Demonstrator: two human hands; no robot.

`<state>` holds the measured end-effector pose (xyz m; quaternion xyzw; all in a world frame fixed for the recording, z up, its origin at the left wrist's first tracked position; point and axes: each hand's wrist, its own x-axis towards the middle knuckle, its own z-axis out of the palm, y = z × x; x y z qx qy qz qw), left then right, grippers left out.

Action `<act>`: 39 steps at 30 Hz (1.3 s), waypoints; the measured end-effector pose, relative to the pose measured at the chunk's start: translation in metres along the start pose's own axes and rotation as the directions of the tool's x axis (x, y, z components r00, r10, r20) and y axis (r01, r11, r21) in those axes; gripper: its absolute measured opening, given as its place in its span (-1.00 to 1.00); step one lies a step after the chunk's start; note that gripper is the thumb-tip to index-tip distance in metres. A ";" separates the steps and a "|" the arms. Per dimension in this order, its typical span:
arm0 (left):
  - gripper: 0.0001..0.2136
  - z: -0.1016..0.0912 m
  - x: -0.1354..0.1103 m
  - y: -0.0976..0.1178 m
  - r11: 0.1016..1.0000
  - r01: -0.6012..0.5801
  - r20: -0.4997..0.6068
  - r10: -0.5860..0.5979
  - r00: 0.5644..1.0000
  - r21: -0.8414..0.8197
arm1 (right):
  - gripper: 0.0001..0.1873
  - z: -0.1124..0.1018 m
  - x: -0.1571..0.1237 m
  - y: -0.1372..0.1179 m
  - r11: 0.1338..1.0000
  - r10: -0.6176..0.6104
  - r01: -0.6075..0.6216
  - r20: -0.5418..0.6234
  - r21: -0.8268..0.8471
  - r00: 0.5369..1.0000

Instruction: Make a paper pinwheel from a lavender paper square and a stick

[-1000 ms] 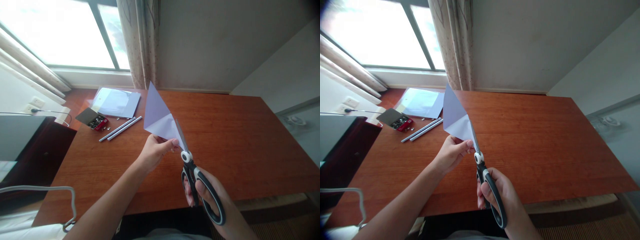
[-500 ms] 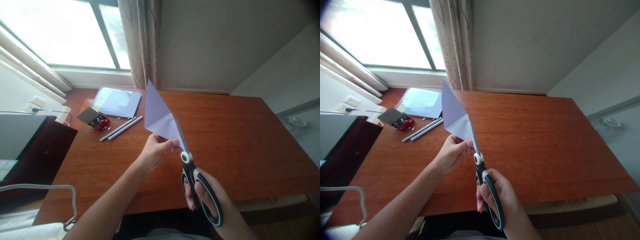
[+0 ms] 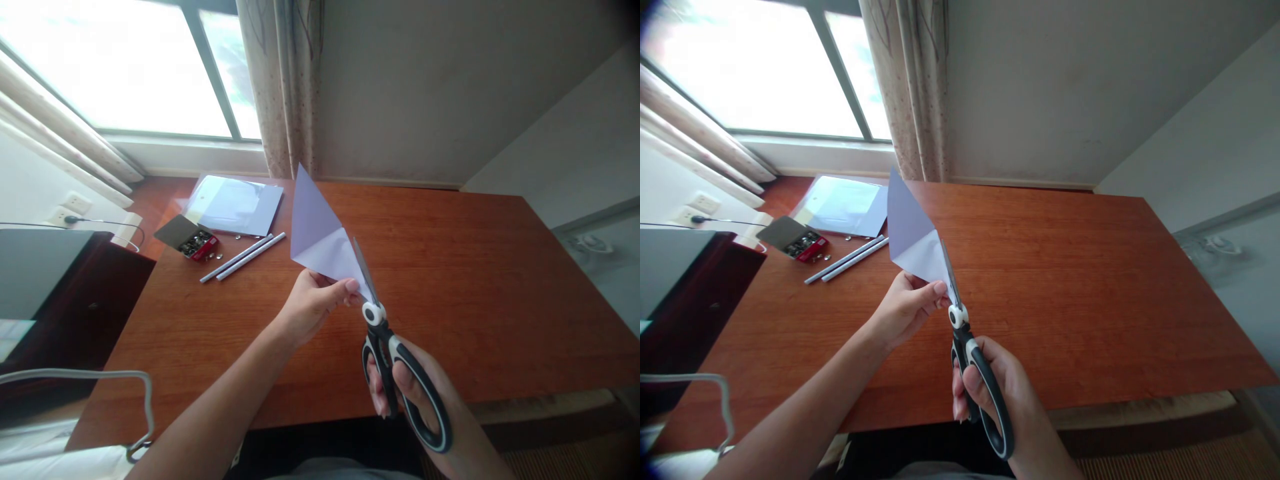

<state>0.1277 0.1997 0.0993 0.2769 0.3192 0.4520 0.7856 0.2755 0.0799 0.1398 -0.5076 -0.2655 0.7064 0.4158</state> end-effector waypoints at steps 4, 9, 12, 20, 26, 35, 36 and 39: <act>-0.73 -0.001 0.000 -0.001 1.000 0.001 0.003 -0.001 1.000 0.007 | -0.42 -0.001 0.000 0.000 1.000 -0.012 0.012 0.004 -0.024 1.000; -0.75 -0.002 0.000 -0.001 1.000 0.007 0.023 -0.007 1.000 -0.014 | -0.46 -0.007 0.000 0.002 1.000 -0.008 0.008 0.101 0.000 0.995; -0.76 -0.002 0.000 -0.001 0.999 0.007 0.035 -0.006 0.999 -0.034 | -0.50 -0.009 -0.001 0.001 1.000 -0.016 0.019 0.153 -0.016 0.988; -0.74 -0.002 0.000 0.000 1.000 0.025 0.033 -0.024 0.999 -0.017 | -0.49 -0.007 -0.004 -0.005 1.000 0.011 -0.015 0.122 0.027 0.992; -0.76 -0.002 0.000 -0.001 0.999 0.018 0.059 -0.021 0.998 0.042 | -0.52 -0.007 -0.005 -0.009 0.999 0.023 -0.030 0.136 0.044 0.990; -0.73 0.000 -0.001 0.000 0.997 0.026 0.065 -0.031 0.997 0.077 | -0.48 -0.006 -0.002 -0.006 1.000 0.007 -0.010 0.120 0.022 0.993; -0.74 0.000 -0.001 0.000 0.997 0.025 0.068 -0.030 0.997 0.073 | -0.48 -0.006 -0.001 -0.005 1.000 0.012 -0.015 0.119 0.021 0.993; -0.75 -0.001 -0.001 0.000 0.998 0.025 0.078 -0.030 0.996 0.062 | -0.48 -0.005 -0.001 -0.003 1.000 0.014 -0.017 0.097 0.025 0.995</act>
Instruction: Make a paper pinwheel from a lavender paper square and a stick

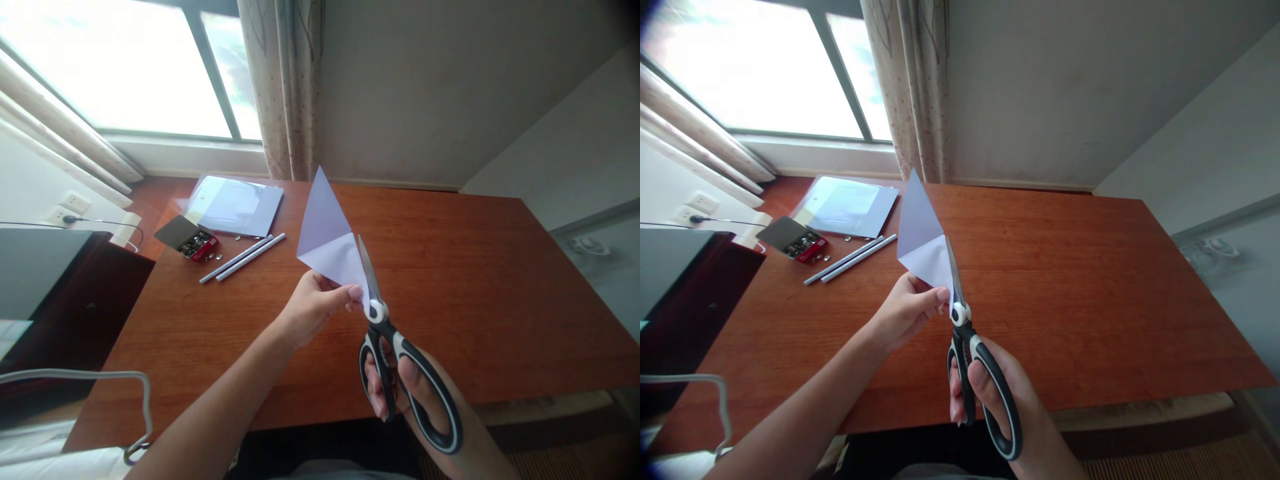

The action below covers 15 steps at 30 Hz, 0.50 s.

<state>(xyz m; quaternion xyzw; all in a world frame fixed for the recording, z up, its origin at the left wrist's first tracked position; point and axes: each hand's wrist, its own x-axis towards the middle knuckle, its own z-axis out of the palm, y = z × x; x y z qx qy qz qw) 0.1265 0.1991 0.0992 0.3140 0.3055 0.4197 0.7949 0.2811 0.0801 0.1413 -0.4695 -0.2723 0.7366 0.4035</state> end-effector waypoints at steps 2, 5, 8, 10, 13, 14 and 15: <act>-0.75 -0.001 0.000 0.000 1.000 0.001 0.002 -0.001 1.000 -0.002 | -0.46 0.001 -0.001 0.001 1.000 -0.003 0.003 -0.026 -0.008 1.000; -0.76 -0.002 0.001 0.000 1.000 0.000 0.008 0.000 1.000 0.003 | -0.45 0.003 -0.001 0.001 1.000 -0.006 0.005 -0.050 -0.017 0.999; -0.76 -0.002 0.001 0.000 1.000 -0.004 0.015 0.003 1.000 0.007 | -0.44 0.004 -0.002 0.001 0.999 -0.009 0.008 -0.048 -0.033 0.999; -0.77 -0.002 0.001 0.000 1.000 -0.009 0.016 0.009 1.000 0.004 | -0.42 0.004 -0.002 0.000 0.999 -0.009 0.006 -0.046 -0.051 0.999; -0.78 -0.002 0.000 0.000 1.000 -0.013 0.012 0.013 1.000 0.000 | -0.41 0.005 -0.002 0.000 0.997 -0.016 0.013 -0.050 -0.071 0.999; -0.78 -0.002 0.000 0.001 1.000 -0.012 0.011 0.012 1.000 0.000 | -0.41 0.005 -0.002 0.000 0.997 -0.018 0.014 -0.052 -0.073 0.998; -0.78 -0.001 0.000 0.001 1.000 -0.014 0.011 0.014 1.000 0.000 | -0.42 0.005 -0.002 0.000 0.997 -0.018 0.014 -0.056 -0.072 0.998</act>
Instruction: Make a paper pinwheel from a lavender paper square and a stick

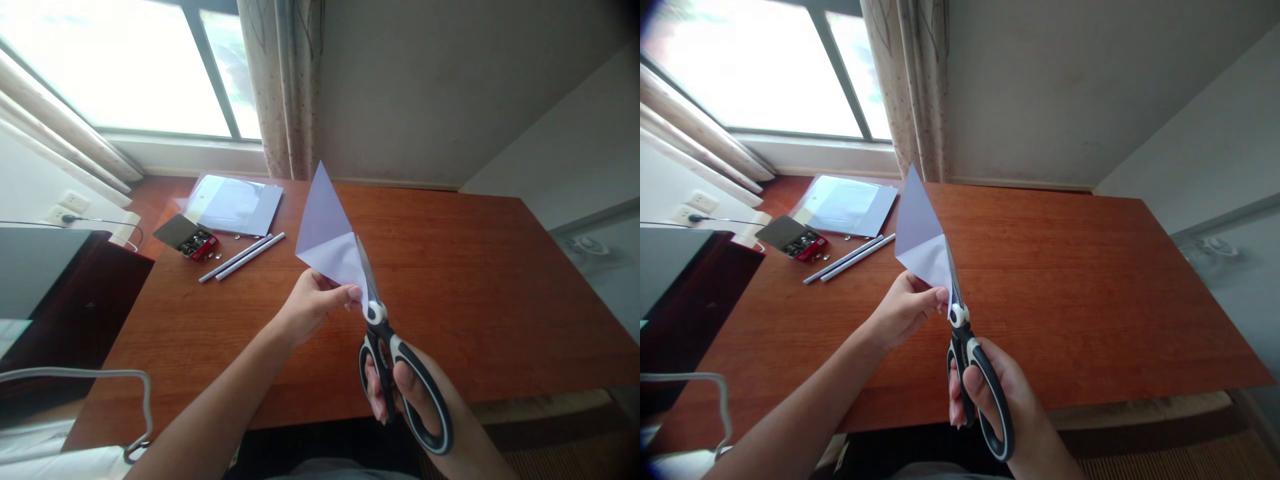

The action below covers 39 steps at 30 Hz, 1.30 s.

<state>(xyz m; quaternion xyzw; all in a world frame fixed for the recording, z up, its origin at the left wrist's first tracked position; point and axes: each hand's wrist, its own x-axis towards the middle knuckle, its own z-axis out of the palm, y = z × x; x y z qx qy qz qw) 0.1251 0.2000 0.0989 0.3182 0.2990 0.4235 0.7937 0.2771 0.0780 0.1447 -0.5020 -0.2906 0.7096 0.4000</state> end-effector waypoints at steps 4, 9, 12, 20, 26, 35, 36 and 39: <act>-0.78 0.001 0.000 0.001 1.000 -0.007 0.001 0.007 1.000 0.001 | -0.41 0.000 0.001 0.001 1.000 -0.009 0.009 -0.001 0.006 1.000; -0.77 0.000 -0.001 0.000 1.000 -0.004 0.000 0.004 1.000 0.006 | -0.43 -0.003 0.004 0.006 0.999 -0.019 0.019 0.015 0.050 1.000; -0.77 0.000 0.000 -0.001 1.000 -0.004 -0.001 0.004 1.000 0.006 | -0.47 -0.005 0.006 0.008 0.997 -0.038 0.033 0.059 0.075 0.998; -0.75 -0.002 0.000 -0.002 1.000 0.012 0.031 -0.012 0.999 0.021 | -0.49 -0.007 0.004 0.009 0.996 -0.049 0.042 0.089 0.079 0.995; -0.74 -0.002 -0.001 -0.001 1.000 0.003 0.060 -0.002 0.998 -0.018 | -0.49 -0.008 0.004 0.007 0.996 -0.027 0.019 0.091 0.087 0.995; -0.70 -0.004 0.005 0.007 0.959 -0.121 -0.165 0.080 0.983 -0.256 | -0.43 -0.007 -0.001 0.005 0.998 -0.008 0.006 0.046 0.059 0.999; -0.72 -0.004 0.005 0.006 0.962 -0.122 -0.169 0.081 0.982 -0.244 | -0.44 -0.008 -0.001 0.006 0.998 -0.018 0.014 0.061 0.067 0.998; -0.72 -0.004 0.006 0.004 0.972 -0.108 -0.164 0.074 0.984 -0.209 | -0.46 -0.010 0.003 0.011 0.993 -0.049 0.036 0.113 0.109 0.992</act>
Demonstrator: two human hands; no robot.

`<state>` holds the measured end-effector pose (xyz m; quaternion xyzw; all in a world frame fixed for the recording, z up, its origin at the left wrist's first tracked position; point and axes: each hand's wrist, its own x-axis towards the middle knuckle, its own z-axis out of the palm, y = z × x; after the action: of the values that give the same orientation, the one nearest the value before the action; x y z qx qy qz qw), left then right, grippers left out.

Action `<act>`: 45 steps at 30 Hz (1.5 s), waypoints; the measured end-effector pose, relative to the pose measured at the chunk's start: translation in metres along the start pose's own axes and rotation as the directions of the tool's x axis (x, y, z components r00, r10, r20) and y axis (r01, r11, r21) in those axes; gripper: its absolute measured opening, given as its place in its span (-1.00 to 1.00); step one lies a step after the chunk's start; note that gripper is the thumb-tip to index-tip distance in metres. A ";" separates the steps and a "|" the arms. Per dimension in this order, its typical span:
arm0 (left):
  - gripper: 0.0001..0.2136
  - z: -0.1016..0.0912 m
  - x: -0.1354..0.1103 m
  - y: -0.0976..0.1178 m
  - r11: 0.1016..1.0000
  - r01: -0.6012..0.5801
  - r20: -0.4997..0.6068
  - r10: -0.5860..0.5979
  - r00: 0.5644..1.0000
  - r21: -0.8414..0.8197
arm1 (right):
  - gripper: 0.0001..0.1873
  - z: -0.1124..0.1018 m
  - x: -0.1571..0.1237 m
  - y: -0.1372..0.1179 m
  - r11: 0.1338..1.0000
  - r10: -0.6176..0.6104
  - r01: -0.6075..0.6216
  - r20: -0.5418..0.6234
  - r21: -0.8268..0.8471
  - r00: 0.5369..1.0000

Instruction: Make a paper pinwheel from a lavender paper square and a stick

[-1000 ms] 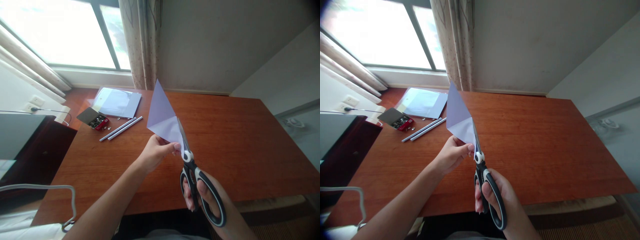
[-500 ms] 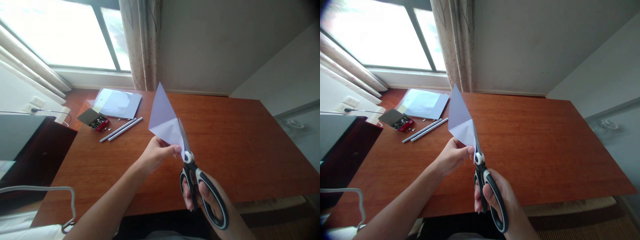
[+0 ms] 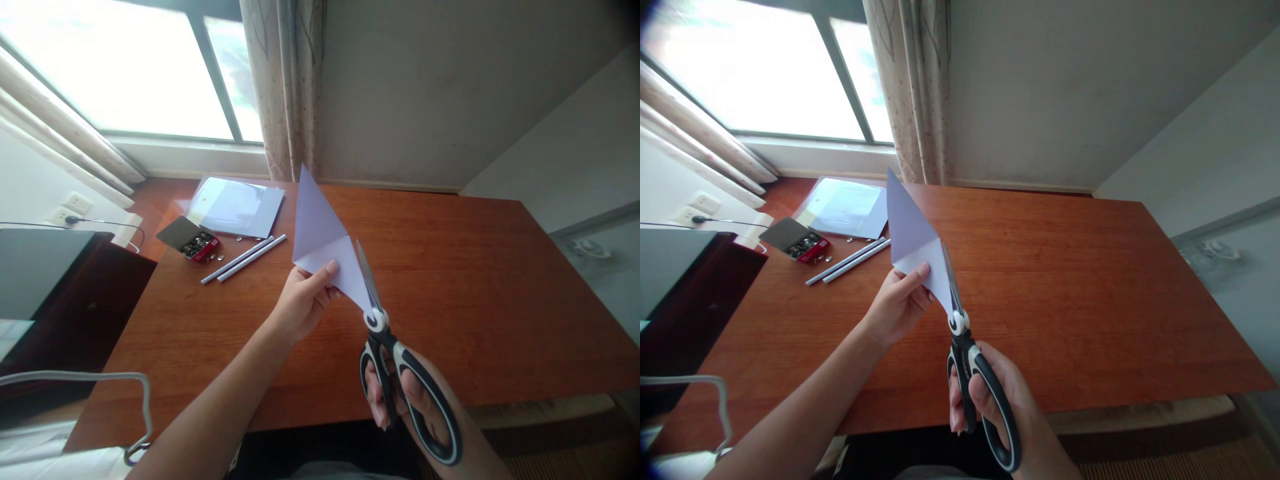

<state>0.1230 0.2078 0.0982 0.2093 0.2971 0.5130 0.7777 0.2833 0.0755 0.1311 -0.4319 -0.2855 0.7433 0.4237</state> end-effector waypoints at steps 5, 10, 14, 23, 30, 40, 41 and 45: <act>-0.72 0.001 -0.001 -0.002 1.000 -0.002 0.000 0.002 1.000 0.022 | -0.48 0.001 0.003 0.000 0.999 0.001 -0.003 0.025 0.055 1.000; -0.71 0.001 -0.003 -0.003 1.000 -0.011 0.022 0.011 1.000 0.009 | -0.41 0.006 0.000 -0.003 0.994 0.066 -0.062 -0.045 0.089 0.997; -0.70 0.000 -0.004 -0.004 1.000 -0.010 0.030 0.009 1.000 0.011 | -0.38 0.009 0.002 -0.001 0.988 0.011 -0.008 -0.018 0.155 1.000; -0.72 0.001 -0.005 -0.005 1.000 -0.010 0.053 0.009 0.999 0.017 | -0.43 0.008 0.009 0.007 0.987 -0.034 0.033 0.005 0.159 0.999; -0.68 0.002 -0.006 -0.007 0.999 -0.014 0.031 0.013 0.999 0.050 | -0.47 0.011 0.009 0.005 0.985 -0.043 0.043 -0.007 0.166 0.999; -0.68 0.005 -0.006 -0.004 0.999 -0.007 0.047 0.004 0.999 0.054 | -0.46 0.011 0.007 0.005 0.991 -0.032 0.034 -0.021 0.129 0.999; -0.68 0.004 -0.006 -0.004 0.998 -0.010 0.043 0.008 0.999 0.058 | -0.46 0.012 0.006 0.004 0.993 -0.034 0.037 -0.033 0.108 0.999; -0.68 0.003 -0.005 -0.004 0.997 -0.017 0.037 0.014 0.999 0.072 | -0.47 0.012 0.004 0.000 0.999 -0.027 0.029 -0.052 0.041 0.998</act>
<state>0.1264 0.2013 0.0991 0.2489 0.2995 0.5039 0.7710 0.2713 0.0781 0.1353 -0.4378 -0.2648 0.7317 0.4504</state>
